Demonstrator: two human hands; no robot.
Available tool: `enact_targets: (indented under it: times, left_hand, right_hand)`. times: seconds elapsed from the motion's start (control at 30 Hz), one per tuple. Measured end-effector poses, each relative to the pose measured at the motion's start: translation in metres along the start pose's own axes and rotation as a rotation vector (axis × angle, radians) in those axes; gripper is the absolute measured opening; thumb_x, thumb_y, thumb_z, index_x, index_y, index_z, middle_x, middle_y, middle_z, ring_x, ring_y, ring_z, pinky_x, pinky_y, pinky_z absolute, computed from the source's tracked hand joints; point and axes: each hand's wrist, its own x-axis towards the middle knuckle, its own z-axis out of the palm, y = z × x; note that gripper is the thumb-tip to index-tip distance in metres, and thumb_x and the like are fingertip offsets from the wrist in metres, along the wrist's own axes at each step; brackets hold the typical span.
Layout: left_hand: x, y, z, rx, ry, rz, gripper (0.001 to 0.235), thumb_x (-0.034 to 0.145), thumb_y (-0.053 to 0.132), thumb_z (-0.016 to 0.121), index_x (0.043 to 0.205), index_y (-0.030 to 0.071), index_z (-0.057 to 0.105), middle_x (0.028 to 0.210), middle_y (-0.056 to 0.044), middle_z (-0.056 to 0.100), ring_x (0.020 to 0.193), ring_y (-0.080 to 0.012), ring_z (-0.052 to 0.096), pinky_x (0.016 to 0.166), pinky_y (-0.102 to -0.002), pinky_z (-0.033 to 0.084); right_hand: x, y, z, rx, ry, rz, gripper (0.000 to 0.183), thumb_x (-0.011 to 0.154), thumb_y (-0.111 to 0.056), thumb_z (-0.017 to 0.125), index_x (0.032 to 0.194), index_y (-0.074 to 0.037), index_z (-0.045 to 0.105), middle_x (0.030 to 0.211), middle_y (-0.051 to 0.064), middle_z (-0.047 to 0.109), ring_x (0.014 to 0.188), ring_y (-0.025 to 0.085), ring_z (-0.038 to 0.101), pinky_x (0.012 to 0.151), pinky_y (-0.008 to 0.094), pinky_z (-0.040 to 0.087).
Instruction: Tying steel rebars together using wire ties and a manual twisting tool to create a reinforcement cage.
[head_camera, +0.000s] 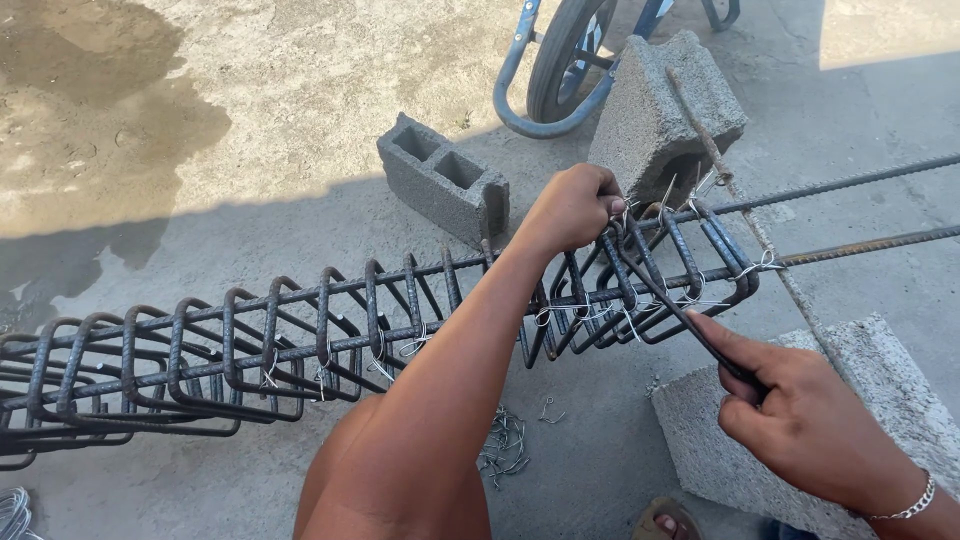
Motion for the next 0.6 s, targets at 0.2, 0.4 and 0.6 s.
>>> enact_targets:
  times: [0.2,0.4,0.6]
  left_hand:
    - [0.01,0.004,-0.001,0.14,-0.055,0.044,0.008,0.085,0.013,0.074,0.086,0.007,0.08,0.079,-0.007,0.078,0.072,-0.0203,0.073,0.073,-0.036,0.057]
    - [0.006,0.015,0.001,0.198,-0.065,0.03,0.005,0.082,0.005,0.072,0.083,0.007,0.077,0.076,-0.006,0.076,0.068,-0.0201,0.072,0.068,-0.034,0.057]
    - [0.011,0.017,0.004,0.34,-0.05,0.172,0.005,0.076,0.004,0.075,0.08,0.006,0.078,0.078,-0.01,0.077,0.067,-0.0249,0.073,0.067,-0.038,0.058]
  right_hand:
    - [-0.004,0.005,0.021,0.056,0.049,-0.27,0.085,0.062,-0.001,0.065,0.145,-0.017,0.062,0.047,0.005,0.063,0.037,0.018,0.04,0.038,0.037,0.032]
    - [0.004,0.021,0.04,-0.221,0.06,-0.461,0.096,0.064,-0.007,0.069,0.156,-0.011,0.041,0.06,0.0,0.074,0.034,0.014,0.054,0.034,0.03,0.047]
    - [0.007,0.018,0.049,-0.365,0.117,-0.626,0.092,0.065,-0.013,0.069,0.15,0.01,0.042,0.071,0.01,0.074,0.032,0.018,0.057,0.034,0.03,0.051]
